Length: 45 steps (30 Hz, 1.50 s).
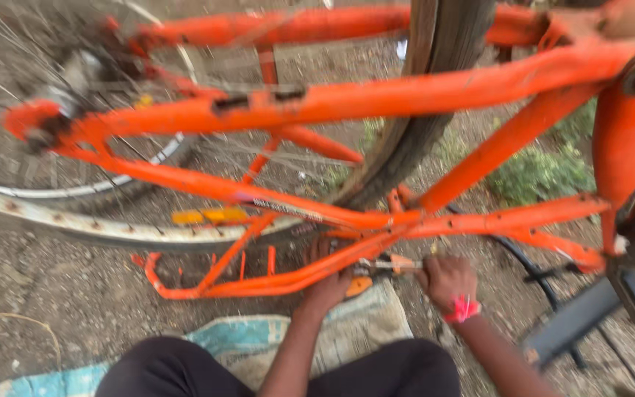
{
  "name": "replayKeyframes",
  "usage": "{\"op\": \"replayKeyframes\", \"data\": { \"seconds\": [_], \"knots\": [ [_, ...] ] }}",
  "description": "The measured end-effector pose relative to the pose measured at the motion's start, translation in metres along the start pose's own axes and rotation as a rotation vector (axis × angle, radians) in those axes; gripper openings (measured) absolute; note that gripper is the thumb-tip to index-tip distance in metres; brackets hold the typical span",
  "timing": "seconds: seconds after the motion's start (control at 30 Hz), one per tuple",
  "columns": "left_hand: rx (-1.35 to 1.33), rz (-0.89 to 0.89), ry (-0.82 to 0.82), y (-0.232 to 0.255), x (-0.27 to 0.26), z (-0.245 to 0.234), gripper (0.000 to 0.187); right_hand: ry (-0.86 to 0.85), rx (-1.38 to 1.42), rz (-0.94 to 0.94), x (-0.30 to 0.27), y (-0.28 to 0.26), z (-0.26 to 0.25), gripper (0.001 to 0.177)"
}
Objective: The person is repairing a bicycle by hand, using a wrench to tighten or loosen bolts on the frame and drive assembly.
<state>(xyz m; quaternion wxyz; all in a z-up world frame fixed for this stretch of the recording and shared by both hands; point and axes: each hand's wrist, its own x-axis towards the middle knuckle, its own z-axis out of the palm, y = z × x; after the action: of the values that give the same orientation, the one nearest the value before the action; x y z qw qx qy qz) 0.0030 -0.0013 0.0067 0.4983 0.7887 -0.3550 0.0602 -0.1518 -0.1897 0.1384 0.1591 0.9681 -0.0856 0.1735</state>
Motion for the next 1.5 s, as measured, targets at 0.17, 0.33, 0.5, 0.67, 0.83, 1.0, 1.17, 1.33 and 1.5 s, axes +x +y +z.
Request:
{"op": "replayKeyframes", "data": {
  "seconds": [0.17,0.33,0.5,0.67,0.83,1.0,1.17,1.33,1.5],
  "knots": [
    [-0.004,0.028,0.032,0.008,0.004,-0.011,0.052,0.045,0.207,0.306,-0.031,-0.038,0.055,0.033],
    [-0.012,0.061,0.066,0.009,0.002,-0.016,0.051,-0.049,0.379,0.3,-0.031,-0.045,0.061,0.03],
    [-0.015,0.022,0.02,0.012,0.003,-0.01,0.051,-0.18,0.411,0.47,-0.035,-0.052,0.066,0.037],
    [-0.036,0.027,-0.014,0.002,0.0,-0.004,0.047,-0.08,0.581,0.478,-0.044,-0.042,0.081,0.034],
    [-0.045,-0.026,-0.089,0.003,0.002,-0.004,0.044,0.008,0.604,0.423,-0.038,-0.036,0.09,0.042],
    [0.023,0.037,0.0,0.002,-0.002,-0.001,0.042,-0.018,0.636,0.426,-0.035,-0.031,0.096,0.047],
    [0.01,0.029,-0.008,0.009,0.001,-0.009,0.04,-0.045,0.59,0.455,-0.036,-0.032,0.099,0.046],
    [-0.051,-0.034,-0.071,0.02,0.005,-0.021,0.037,-0.087,0.591,0.484,-0.032,-0.033,0.095,0.05],
    [-0.025,0.0,-0.06,0.019,0.004,-0.023,0.036,-0.023,0.579,0.422,-0.023,-0.031,0.086,0.051]
  ]
}}
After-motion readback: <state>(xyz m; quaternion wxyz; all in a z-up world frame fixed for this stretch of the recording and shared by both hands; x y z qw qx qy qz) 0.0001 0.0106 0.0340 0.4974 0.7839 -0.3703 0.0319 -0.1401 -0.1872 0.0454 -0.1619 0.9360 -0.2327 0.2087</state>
